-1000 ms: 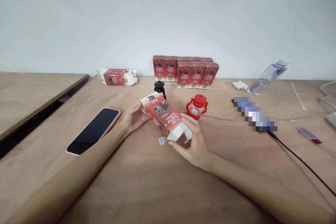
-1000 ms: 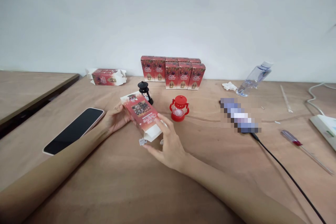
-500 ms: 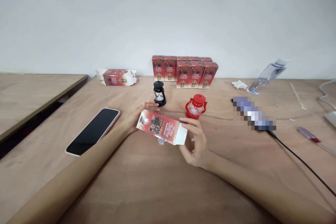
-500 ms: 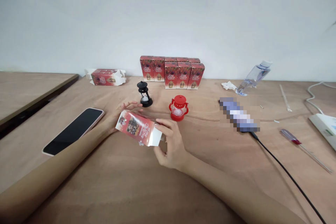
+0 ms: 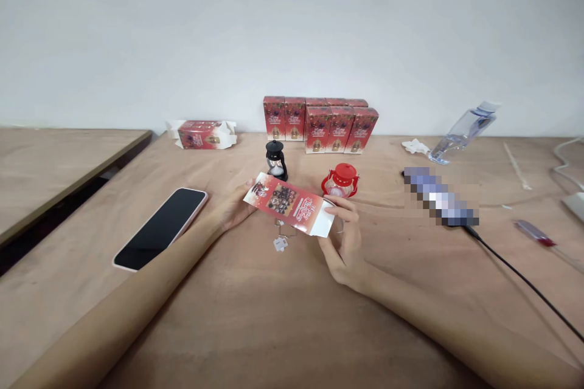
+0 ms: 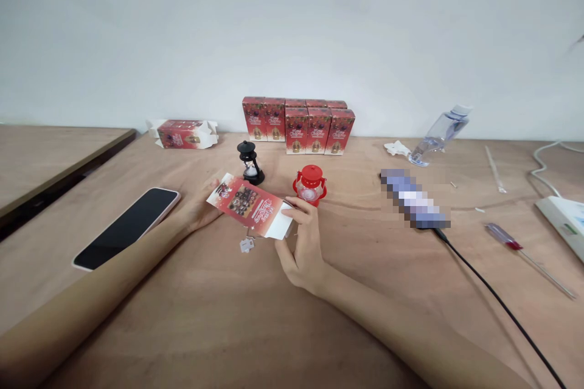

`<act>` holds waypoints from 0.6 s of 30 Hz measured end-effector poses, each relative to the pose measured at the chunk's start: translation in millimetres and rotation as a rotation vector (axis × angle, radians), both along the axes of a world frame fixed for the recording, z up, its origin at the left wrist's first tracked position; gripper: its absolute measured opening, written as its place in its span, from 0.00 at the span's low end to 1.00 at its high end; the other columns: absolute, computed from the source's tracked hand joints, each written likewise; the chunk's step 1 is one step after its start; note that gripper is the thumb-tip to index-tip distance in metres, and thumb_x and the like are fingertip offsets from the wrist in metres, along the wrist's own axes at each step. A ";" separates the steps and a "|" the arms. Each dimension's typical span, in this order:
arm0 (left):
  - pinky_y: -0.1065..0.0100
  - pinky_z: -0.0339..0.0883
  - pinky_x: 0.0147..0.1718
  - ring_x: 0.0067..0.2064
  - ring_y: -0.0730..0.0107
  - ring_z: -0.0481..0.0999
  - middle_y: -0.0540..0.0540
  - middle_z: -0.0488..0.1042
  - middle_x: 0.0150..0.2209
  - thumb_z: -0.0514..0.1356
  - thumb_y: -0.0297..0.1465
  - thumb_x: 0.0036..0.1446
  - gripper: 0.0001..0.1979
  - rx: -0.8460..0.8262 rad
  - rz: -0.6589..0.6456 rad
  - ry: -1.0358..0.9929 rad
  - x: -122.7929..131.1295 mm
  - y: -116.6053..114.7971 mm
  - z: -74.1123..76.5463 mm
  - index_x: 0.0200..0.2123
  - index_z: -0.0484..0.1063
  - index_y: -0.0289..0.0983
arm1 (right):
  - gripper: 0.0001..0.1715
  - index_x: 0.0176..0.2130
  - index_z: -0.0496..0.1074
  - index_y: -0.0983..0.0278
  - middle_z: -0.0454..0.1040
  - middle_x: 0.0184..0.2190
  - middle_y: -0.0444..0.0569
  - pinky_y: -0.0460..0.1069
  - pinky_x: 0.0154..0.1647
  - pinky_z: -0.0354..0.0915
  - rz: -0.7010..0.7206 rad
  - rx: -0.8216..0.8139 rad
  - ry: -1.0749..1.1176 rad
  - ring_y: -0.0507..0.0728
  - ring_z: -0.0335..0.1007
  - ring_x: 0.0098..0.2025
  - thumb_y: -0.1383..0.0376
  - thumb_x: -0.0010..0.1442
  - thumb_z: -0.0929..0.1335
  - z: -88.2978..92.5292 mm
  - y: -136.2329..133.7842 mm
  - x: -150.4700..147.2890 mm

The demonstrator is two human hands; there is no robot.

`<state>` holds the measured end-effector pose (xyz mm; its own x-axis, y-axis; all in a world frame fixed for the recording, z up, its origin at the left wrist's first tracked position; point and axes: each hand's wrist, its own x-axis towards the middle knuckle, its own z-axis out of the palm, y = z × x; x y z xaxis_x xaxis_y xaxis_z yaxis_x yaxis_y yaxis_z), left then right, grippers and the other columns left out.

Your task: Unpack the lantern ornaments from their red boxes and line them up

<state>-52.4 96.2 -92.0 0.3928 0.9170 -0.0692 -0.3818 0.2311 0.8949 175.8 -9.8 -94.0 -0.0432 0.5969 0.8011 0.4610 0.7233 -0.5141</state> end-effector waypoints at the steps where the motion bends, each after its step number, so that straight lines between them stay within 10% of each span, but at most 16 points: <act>1: 0.59 0.67 0.49 0.47 0.55 0.75 0.43 0.79 0.39 0.68 0.43 0.45 0.22 0.001 -0.005 0.007 0.6 0.2 0.0 0.39 0.77 0.34 | 0.27 0.51 0.57 0.59 0.61 0.52 0.56 0.62 0.50 0.64 -0.012 0.015 -0.024 0.62 0.61 0.54 0.75 0.52 0.63 0.2 -0.9 -0.2; 18: 0.65 0.68 0.39 0.37 0.61 0.78 0.42 0.80 0.36 0.66 0.42 0.49 0.17 0.078 -0.116 0.088 -1.9 3.3 -3.2 0.35 0.78 0.34 | 0.28 0.49 0.62 0.55 0.59 0.52 0.54 0.61 0.48 0.67 -0.184 0.203 -0.282 0.63 0.61 0.53 0.76 0.51 0.68 -0.5 -1.5 -2.3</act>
